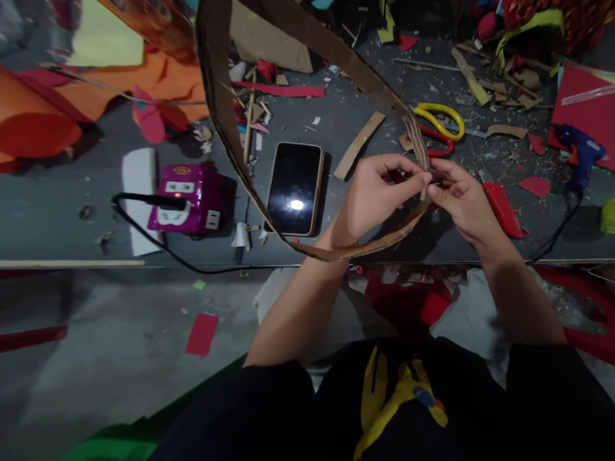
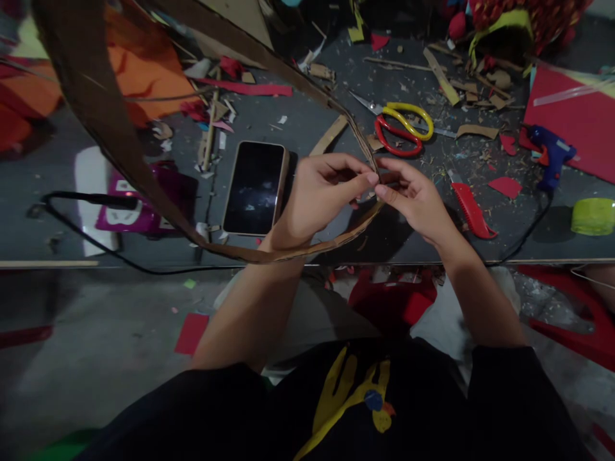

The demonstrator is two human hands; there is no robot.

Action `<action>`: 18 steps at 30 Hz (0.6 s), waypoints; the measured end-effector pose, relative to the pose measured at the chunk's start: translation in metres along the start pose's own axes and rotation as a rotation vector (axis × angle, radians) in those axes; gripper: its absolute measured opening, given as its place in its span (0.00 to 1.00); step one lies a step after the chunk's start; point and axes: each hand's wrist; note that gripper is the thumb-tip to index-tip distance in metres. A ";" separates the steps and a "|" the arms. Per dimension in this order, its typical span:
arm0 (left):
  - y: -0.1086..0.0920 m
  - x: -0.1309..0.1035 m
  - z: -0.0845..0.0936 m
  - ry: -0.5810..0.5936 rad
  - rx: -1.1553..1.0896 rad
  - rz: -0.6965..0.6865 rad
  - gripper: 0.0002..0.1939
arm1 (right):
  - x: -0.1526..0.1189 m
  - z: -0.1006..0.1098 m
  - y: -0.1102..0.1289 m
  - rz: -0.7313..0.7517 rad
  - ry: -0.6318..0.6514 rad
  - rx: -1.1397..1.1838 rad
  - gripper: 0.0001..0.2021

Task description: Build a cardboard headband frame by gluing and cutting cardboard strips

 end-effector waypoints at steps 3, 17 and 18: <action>0.001 0.000 -0.002 -0.022 -0.007 0.015 0.11 | 0.000 -0.001 -0.001 0.001 -0.008 0.009 0.25; 0.005 0.001 0.000 0.015 0.008 -0.055 0.11 | 0.001 0.000 -0.004 -0.017 0.004 0.038 0.24; 0.006 0.002 0.000 0.018 0.009 -0.062 0.12 | 0.001 0.000 -0.005 -0.011 0.002 0.031 0.23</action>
Point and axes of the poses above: each hand's wrist, its own x-axis towards the middle knuckle, its own z-axis out of the back of the hand, y = z × x, and after that the axes turned 1 degree about z, right-handed
